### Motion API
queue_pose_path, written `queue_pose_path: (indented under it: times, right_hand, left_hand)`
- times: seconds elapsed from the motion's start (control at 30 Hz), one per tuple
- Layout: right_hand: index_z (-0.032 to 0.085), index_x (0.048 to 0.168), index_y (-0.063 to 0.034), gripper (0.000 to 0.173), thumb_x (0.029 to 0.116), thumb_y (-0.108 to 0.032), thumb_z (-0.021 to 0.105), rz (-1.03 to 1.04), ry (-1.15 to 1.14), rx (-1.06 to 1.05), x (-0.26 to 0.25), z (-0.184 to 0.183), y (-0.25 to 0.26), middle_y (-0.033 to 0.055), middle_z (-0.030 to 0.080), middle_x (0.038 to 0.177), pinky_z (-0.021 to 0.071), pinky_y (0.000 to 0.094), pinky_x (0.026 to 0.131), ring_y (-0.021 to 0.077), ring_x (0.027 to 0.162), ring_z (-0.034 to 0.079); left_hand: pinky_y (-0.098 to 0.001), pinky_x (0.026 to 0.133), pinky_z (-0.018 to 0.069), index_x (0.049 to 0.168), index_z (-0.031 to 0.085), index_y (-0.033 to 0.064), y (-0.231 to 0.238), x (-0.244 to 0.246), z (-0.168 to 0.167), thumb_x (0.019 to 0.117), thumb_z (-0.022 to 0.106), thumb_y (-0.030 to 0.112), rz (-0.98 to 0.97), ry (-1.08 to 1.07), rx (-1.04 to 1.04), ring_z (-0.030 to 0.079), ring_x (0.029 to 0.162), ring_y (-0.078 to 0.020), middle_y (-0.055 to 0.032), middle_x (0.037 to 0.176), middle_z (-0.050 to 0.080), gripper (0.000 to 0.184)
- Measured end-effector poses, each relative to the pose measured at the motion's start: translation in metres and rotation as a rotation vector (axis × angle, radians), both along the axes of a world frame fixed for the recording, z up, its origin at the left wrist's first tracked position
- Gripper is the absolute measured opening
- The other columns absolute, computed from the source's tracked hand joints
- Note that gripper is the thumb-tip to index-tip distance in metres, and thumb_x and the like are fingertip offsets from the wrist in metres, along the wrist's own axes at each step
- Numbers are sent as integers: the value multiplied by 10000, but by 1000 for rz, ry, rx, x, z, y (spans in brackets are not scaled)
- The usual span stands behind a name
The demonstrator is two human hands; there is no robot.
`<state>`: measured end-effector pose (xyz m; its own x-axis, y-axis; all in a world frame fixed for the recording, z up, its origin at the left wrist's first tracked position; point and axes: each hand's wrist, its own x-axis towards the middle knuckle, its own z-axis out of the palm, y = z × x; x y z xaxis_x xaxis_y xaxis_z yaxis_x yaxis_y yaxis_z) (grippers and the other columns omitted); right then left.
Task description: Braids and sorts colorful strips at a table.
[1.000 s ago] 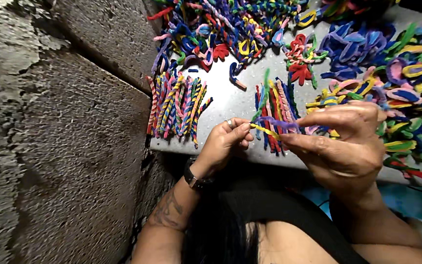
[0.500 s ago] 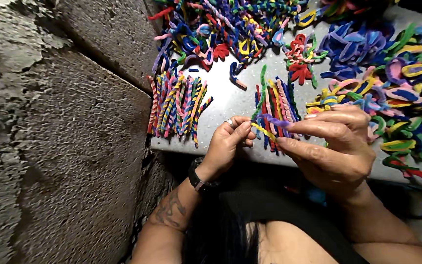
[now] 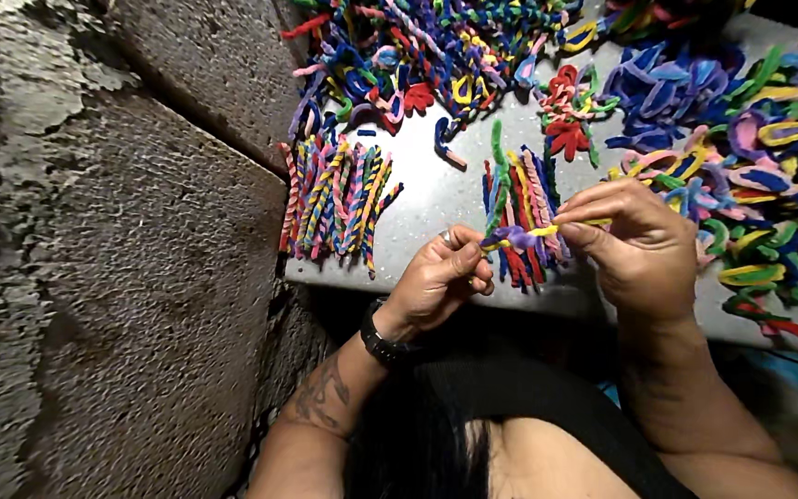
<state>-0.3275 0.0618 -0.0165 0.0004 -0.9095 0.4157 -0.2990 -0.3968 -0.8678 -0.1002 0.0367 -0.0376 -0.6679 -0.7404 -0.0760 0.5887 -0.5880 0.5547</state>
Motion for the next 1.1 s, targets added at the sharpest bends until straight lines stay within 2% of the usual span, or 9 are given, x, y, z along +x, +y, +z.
queue_pose_path:
  times: [0.17,0.23,0.4,0.5,0.77,1.1]
  right_hand:
    - [727,992,-123,55,945,-122,698,23,-48,55,-1,-4,-9,-57,671,1071,551,221,917,49,1037,645]
    - [727,996,-127,56,958,-149,692,21,-41,48,-4,-3,-10,-62,672,1078,546,223,921,46,1040,643]
    - [725,995,-142,53,958,-141,687,34,-53,31,-7,-2,-11,-72,674,1077,549,222,925,46,1040,646]
    - [724,992,-161,49,963,-162,684,44,-60,42,-6,-3,-9,-86,677,1077,545,217,924,36,1042,643]
    - [723,997,-148,51,964,-157,684,63,-78,57,-6,-5,-9,-72,678,1075,551,219,907,43,1028,648]
    - [714,985,-143,49,960,-153,673,60,-84,117,-2,-9,-10,-78,677,1055,554,202,882,27,993,649]
  left_hand:
    - [-194,656,536,996,700,191,-1,1,0,999,637,153,-131,70,3,655,669,-39,25,752,702,74]
    - [-189,671,553,1020,696,177,-3,2,0,987,645,131,-189,82,10,677,693,-46,7,793,725,76]
    - [-199,720,582,1207,668,164,-5,2,2,975,670,99,-244,103,34,714,753,-67,-11,875,754,241]
    - [-206,730,586,1252,652,149,-5,3,3,970,666,79,-265,110,41,717,755,-69,-8,874,756,291]
    - [-220,746,587,1114,663,170,-5,4,4,965,640,40,-192,84,32,720,760,-87,-28,876,756,200]
    - [-220,734,581,1090,638,177,-7,4,3,919,669,14,-248,108,12,714,761,-89,-25,859,741,238]
